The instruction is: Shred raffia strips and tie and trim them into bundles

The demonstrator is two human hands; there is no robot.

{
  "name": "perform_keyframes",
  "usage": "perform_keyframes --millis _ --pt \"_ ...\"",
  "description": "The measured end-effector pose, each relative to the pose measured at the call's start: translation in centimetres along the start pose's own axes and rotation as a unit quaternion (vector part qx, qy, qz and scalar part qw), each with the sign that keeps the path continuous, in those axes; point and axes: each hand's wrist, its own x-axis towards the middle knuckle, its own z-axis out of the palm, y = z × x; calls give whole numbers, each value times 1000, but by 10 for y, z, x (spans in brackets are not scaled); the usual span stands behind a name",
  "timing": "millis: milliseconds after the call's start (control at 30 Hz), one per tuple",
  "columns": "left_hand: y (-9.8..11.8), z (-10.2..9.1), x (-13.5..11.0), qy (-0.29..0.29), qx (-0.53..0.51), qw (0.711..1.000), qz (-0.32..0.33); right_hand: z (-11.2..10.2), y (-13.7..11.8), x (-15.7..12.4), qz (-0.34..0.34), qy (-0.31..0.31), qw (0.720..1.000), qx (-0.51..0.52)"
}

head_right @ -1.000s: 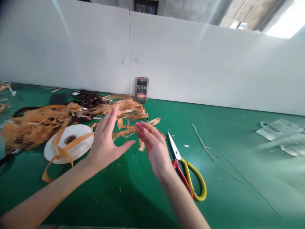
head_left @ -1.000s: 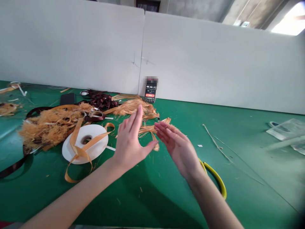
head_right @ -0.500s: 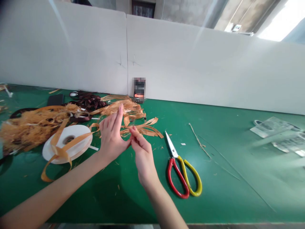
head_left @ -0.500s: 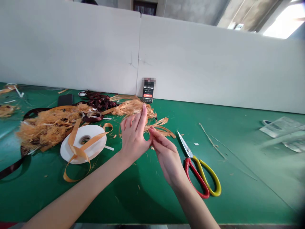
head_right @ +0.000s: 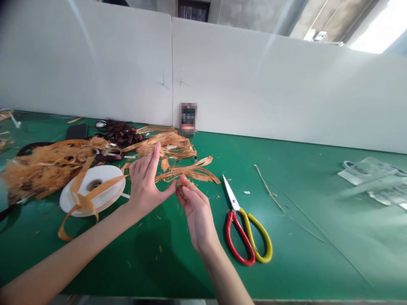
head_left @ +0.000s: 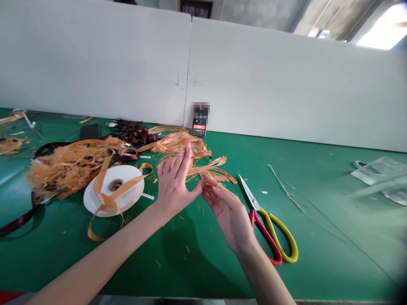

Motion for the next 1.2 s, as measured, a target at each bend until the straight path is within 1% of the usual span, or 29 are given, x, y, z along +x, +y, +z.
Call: perform_keyframes --millis 100,167,233,333,433,533,600,667,767,900,967,1067,1200 --pt "10 -3 -5 0 -21 1000 -6 1 -1 3 -25 5 1000 12" --pt "14 -3 -8 6 -18 1000 -14 2 0 5 -30 -10 999 13" --pt "13 1 -9 14 -6 999 -28 5 2 5 -34 -40 999 7" --pt "4 9 -8 19 7 999 -44 7 7 3 -31 -80 996 -8" --pt "-10 12 -5 16 15 999 -49 7 8 0 -3 -95 995 -11" --pt "-23 9 0 -3 24 998 -63 1 5 -1 51 -92 994 -4" --pt "-27 4 3 -23 21 998 -61 -3 2 0 93 -85 992 4" --pt "-27 -1 5 -37 12 998 -45 -6 0 4 114 -70 991 15" --pt "-17 -7 3 -46 -15 998 -27 -5 -1 9 89 -48 994 36" --pt "0 -11 0 -67 -34 997 5 1 2 11 91 -82 992 34" --pt "5 -10 1 -61 -24 998 11 4 6 10 82 -95 992 17" --pt "5 -7 3 -47 -6 999 12 4 11 9 43 -100 994 3" --pt "-3 -2 3 -39 24 999 29 2 13 3 26 -88 996 -11"
